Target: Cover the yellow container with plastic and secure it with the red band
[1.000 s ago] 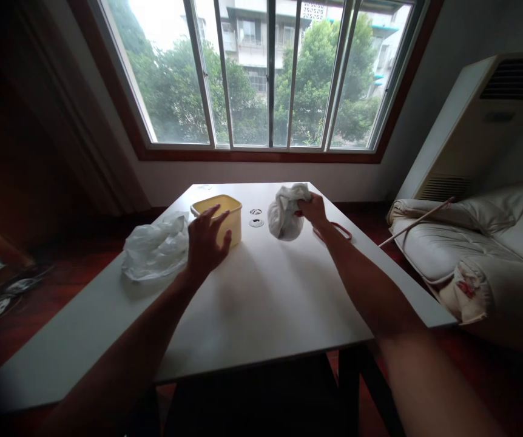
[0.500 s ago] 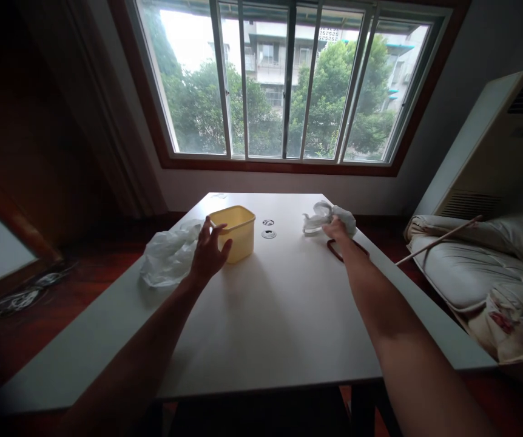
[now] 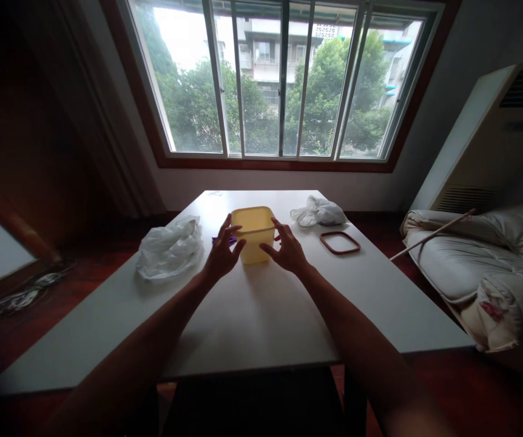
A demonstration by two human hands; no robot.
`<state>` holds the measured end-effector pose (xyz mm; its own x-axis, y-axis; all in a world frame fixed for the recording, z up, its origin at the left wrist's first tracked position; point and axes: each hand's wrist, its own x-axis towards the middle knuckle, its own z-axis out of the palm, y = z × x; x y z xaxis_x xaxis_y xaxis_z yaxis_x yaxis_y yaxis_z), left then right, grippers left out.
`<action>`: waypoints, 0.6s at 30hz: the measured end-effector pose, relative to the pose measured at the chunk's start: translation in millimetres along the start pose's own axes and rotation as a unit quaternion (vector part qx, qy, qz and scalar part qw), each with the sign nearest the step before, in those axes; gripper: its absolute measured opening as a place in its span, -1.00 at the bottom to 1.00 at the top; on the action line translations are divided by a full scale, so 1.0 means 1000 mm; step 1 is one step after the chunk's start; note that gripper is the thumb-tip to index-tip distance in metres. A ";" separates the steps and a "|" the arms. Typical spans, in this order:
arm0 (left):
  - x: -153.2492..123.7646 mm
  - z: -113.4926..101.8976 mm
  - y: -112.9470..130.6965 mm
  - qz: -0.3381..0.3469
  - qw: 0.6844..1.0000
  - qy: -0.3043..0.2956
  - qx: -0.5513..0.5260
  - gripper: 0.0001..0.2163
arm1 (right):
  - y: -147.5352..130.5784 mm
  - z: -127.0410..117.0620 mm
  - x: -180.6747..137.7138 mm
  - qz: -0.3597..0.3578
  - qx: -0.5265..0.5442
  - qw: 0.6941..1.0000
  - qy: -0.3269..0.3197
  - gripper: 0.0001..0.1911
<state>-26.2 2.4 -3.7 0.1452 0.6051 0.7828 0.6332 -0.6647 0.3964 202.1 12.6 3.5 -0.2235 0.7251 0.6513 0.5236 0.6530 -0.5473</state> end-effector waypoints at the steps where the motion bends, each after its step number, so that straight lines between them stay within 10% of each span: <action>1: 0.000 0.004 0.001 0.011 1.000 0.001 -0.006 -0.58 | 0.001 -0.001 -0.001 -0.001 -0.019 1.000 0.008 -0.20; 6: -0.001 0.014 -0.007 0.032 0.998 -0.058 0.014 -0.31 | 0.018 -0.012 0.005 -0.003 -0.070 0.996 0.055 -0.37; 18: -0.021 0.012 -0.071 -0.328 0.855 -0.303 0.264 -0.44 | 0.046 -0.020 0.014 0.010 -0.171 0.976 0.132 -0.45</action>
<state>-65.0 42.5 -54.0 -0.1065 0.9941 0.0191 0.9613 0.0980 0.2574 239.9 48.2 -2.4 -0.0135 0.6260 0.7797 0.7794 0.4951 -0.3840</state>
